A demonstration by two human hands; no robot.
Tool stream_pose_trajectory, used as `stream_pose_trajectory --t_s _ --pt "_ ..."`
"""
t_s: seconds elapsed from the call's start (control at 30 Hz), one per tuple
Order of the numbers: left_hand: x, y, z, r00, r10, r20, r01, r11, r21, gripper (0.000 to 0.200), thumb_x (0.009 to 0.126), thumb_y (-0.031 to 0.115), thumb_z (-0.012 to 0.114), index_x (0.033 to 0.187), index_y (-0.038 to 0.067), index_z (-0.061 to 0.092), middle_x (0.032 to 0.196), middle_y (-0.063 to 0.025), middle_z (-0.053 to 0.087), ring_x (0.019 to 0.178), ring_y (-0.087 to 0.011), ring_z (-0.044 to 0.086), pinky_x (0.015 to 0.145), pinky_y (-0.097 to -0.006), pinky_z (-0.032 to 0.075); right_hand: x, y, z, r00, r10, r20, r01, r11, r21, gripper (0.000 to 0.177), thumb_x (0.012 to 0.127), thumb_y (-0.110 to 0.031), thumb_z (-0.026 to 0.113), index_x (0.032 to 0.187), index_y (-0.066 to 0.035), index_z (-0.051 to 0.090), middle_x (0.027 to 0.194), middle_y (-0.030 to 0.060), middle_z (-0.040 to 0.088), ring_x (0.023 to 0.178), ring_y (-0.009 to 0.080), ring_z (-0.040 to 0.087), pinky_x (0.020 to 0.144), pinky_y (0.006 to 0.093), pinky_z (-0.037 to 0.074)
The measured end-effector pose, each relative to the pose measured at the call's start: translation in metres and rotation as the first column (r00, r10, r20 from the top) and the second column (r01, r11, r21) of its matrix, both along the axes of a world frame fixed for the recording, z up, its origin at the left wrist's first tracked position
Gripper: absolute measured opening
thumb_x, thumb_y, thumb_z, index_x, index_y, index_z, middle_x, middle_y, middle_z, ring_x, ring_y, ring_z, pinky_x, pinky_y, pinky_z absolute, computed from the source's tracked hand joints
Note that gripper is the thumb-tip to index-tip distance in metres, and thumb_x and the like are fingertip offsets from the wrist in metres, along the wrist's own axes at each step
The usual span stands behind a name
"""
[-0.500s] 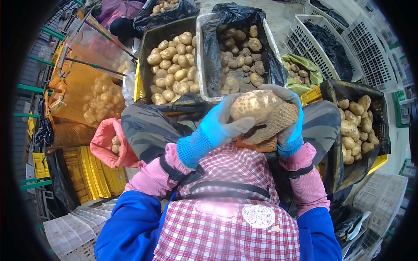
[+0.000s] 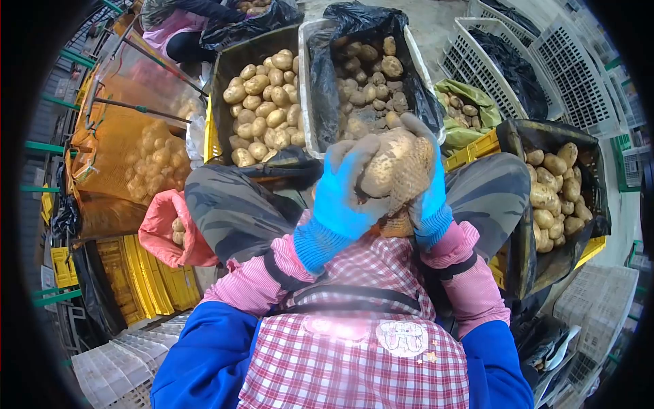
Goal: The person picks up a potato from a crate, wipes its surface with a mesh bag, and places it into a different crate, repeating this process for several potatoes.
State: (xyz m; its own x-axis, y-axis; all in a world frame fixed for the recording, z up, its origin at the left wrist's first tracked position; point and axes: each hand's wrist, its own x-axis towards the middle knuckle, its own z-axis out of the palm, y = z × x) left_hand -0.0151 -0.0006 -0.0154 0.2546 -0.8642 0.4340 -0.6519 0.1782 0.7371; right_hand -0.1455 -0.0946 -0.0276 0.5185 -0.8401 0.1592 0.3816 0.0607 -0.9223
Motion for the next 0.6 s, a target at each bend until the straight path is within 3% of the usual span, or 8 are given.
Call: stream_pose_trajectory --t_s 0.07,0.13,0.17,0.27,0.33,0.43,0.53,0.6 --pt "-0.001 -0.003 -0.014 0.997 -0.047 -0.063 0.044 0.997 -0.060 0.082 0.066 0.005 0.083 0.139 0.004 0.046 0.132 -0.0179 0.050 0.122 -0.0317 0.054 0.102 -0.0392 0.046 -0.003 -0.006 -0.007 0.992 -0.117 -0.052 0.107 0.980 -0.166 0.047 0.099 -0.029 0.058 0.135 0.000 0.052 0.127 0.0135 0.061 0.115 0.0214 0.060 0.102 0.0356 0.049" --pt "-0.004 -0.003 -0.015 0.997 -0.072 -0.026 0.070 0.995 -0.070 0.083 0.068 0.006 0.083 0.141 0.004 0.043 0.133 -0.0168 0.050 0.124 -0.0304 0.054 0.103 -0.0392 0.046 -0.006 -0.007 -0.008 0.988 -0.150 0.035 0.153 0.984 -0.091 0.041 0.099 -0.027 0.055 0.128 0.002 0.058 0.118 0.0135 0.065 0.107 0.0218 0.064 0.098 0.0351 0.051" --pt "-0.006 -0.003 -0.018 0.992 -0.087 -0.087 0.082 0.995 -0.053 0.085 0.069 0.007 0.084 0.142 0.004 0.041 0.133 -0.0163 0.050 0.125 -0.0294 0.053 0.104 -0.0391 0.045 -0.006 -0.008 -0.006 0.979 -0.202 -0.016 0.202 0.979 -0.003 0.036 0.100 -0.024 0.052 0.121 0.004 0.061 0.110 0.0144 0.068 0.103 0.0226 0.066 0.094 0.0356 0.053" --pt "-0.012 -0.007 -0.021 0.960 -0.133 -0.248 0.138 0.990 0.000 0.089 0.071 0.010 0.084 0.146 0.004 0.037 0.136 -0.0149 0.049 0.130 -0.0264 0.049 0.108 -0.0385 0.042 -0.006 -0.004 0.008 0.962 -0.267 0.058 0.260 0.960 0.106 0.033 0.100 -0.022 0.050 0.117 0.004 0.062 0.110 0.0150 0.068 0.103 0.0225 0.066 0.093 0.0349 0.054" --pt "-0.015 -0.006 -0.004 0.927 -0.158 -0.341 0.190 0.980 0.061 0.093 0.071 0.011 0.085 0.149 0.005 0.034 0.140 -0.0137 0.047 0.133 -0.0242 0.047 0.111 -0.0379 0.040 -0.010 -0.016 -0.019 0.941 -0.332 0.068 0.317 0.932 0.176 0.030 0.098 -0.016 0.048 0.116 0.004 0.062 0.111 0.0164 0.068 0.102 0.0229 0.067 0.093 0.0352 0.054" --pt "-0.011 -0.005 0.001 0.688 -0.255 -0.680 0.346 0.938 -0.001 0.093 0.071 0.012 0.087 0.148 0.001 0.035 0.144 -0.0148 0.045 0.135 -0.0235 0.045 0.112 -0.0372 0.038 -0.014 -0.026 -0.037 0.901 -0.433 0.004 0.429 0.894 0.131 0.030 0.095 -0.008 0.045 0.117 0.004 0.060 0.111 0.0184 0.068 0.101 0.0241 0.067 0.094 0.0361 0.054" --pt "-0.007 -0.004 0.004 0.519 -0.169 -0.838 0.387 0.921 0.054 0.099 0.070 0.013 0.088 0.151 0.001 0.031 0.144 -0.0133 0.045 0.134 -0.0226 0.045 0.113 -0.0363 0.038 -0.011 -0.024 -0.043 0.894 -0.449 -0.009 0.447 0.889 0.099 0.034 0.091 -0.003 0.042 0.120 0.005 0.058 0.109 0.0207 0.068 0.102 0.0257 0.067 0.096 0.0371 0.054" --pt "-0.003 -0.004 -0.005 0.480 -0.165 -0.861 0.362 0.932 0.024 0.099 0.071 0.014 0.088 0.151 0.001 0.031 0.144 -0.0136 0.045 0.133 -0.0230 0.046 0.112 -0.0365 0.039 -0.007 -0.026 -0.047 0.902 -0.431 0.009 0.427 0.897 0.111 0.036 0.091 -0.002 0.042 0.122 0.004 0.057 0.110 0.0209 0.068 0.101 0.0263 0.067 0.096 0.0374 0.054"
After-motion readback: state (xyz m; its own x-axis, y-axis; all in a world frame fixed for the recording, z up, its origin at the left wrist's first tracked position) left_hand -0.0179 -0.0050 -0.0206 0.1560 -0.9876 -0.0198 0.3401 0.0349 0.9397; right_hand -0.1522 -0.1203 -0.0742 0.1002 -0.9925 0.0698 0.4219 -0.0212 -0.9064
